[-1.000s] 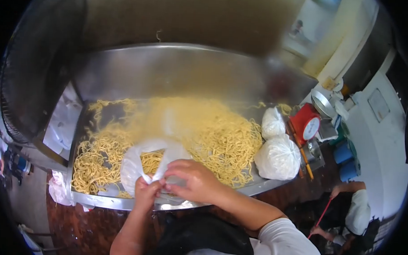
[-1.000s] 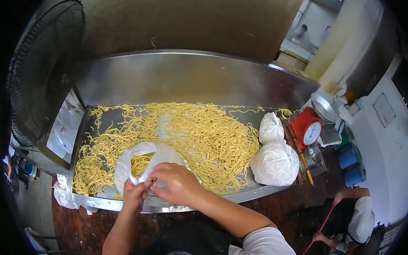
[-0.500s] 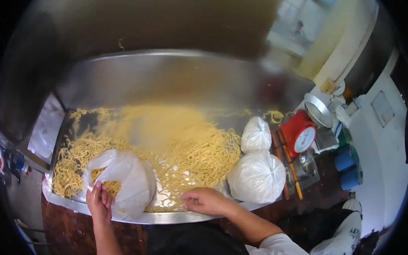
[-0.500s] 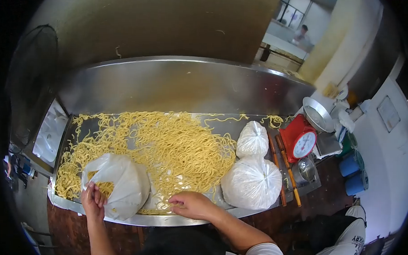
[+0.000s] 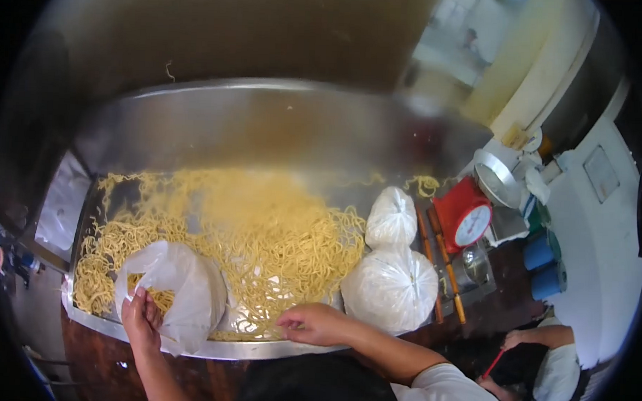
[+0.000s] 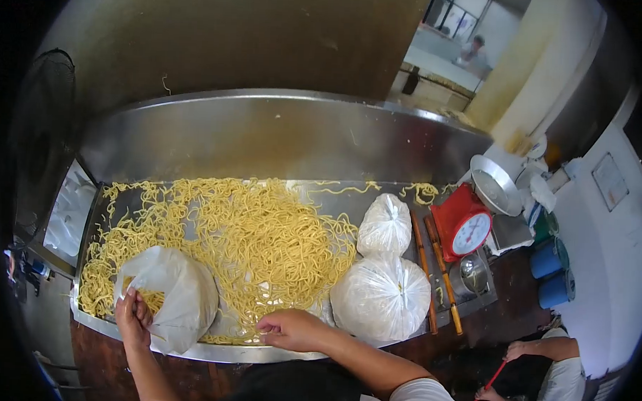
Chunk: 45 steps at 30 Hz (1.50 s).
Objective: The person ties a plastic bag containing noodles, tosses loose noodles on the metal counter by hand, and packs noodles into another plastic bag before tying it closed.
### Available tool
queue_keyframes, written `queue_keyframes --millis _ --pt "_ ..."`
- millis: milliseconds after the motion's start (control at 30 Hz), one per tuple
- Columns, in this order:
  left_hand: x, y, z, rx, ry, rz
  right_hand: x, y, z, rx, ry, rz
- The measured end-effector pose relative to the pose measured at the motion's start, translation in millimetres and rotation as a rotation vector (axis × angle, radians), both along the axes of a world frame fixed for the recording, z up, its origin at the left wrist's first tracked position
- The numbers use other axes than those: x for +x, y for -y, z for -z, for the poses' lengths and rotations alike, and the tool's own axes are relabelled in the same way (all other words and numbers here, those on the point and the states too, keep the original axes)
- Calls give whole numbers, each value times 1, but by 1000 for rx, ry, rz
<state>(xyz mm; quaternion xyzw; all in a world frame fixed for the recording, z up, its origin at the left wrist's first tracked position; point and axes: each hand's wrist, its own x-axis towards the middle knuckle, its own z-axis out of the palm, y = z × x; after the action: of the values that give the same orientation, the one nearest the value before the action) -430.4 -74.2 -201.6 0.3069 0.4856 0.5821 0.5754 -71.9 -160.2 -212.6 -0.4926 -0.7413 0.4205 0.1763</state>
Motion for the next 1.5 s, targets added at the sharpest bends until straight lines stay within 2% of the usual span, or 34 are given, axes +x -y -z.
queue_keyframes --millis 67,133,200,267,367,433,467,500,600,667,733,767,800,867,933,967,1033,1100,1133,1167,1200,1233,1267,1333,1400,1433,1500 --pt "11 -3 -23 78 -191 78 -11 -5 -15 -203 -233 -29" --pt "8 -2 -27 78 -273 153 -26 -17 -25 -193 -266 -3" --pt "5 -1 -23 147 -693 326 -47 -38 -33 13 -179 -38" --pt "10 10 -29 78 -788 307 -85 -62 -18 123 -200 -66" --pt "4 26 -26 210 -895 212 -164 -93 -6 29 -288 -123" --pt "-2 36 -22 341 -1183 220 -204 -96 -26 -27 -348 -99" --pt "-8 41 -20 399 -1327 223 -217 -99 -37 43 -261 -68" --pt "-18 47 -22 401 -1332 367 -227 -101 -42 108 -176 -43" --pt "-21 67 -28 437 -1340 283 -258 -108 -34 195 -210 9" --pt "-41 74 -12 361 -1280 236 -272 -113 -27 105 -200 -130" --pt "-74 78 30 506 -824 -24 -289 -116 -12 -498 -951 77" --pt "-71 78 28 373 -555 -216 -291 -114 -25 -514 -951 45" --pt "-80 74 27 279 -601 -331 -287 -114 -50 -603 -1044 83" --pt "-89 52 56 24 -184 -495 -272 -113 -66 -698 -1127 122" --pt "-101 36 88 -165 258 -332 -256 -114 -66 -736 -1100 33" --pt "-100 28 106 -142 263 -294 -244 -109 -69 -732 -1096 23" --pt "-97 22 115 -114 271 -253 -222 -95 -78 -720 -920 22" --pt "-90 13 104 -104 514 -104 -229 -75 -116 -606 -937 -14" --pt "-85 11 104 -112 502 -79 -229 -68 -129 -505 -950 -45" --pt "-79 8 106 -123 430 -14 -223 -69 -134 -449 -775 -89" --pt "-68 6 101 -130 361 53 -217 -70 -141 -439 -788 -61" --pt "-52 15 94 -166 605 64 -210 -70 -149 -447 -795 -163" --pt "-32 19 85 -173 603 85 -203 -71 -160 -453 -799 -269" --pt "7 25 68 -161 607 155 -182 -65 -186 -481 -827 -247" --pt "32 35 51 -156 605 198 -152 -56 -209 -428 -746 -205" --pt "42 41 43 -207 628 304 -139 -52 -219 -420 -751 -193" --pt "74 40 32 -247 651 441 -110 -41 -236 -459 -877 -50"
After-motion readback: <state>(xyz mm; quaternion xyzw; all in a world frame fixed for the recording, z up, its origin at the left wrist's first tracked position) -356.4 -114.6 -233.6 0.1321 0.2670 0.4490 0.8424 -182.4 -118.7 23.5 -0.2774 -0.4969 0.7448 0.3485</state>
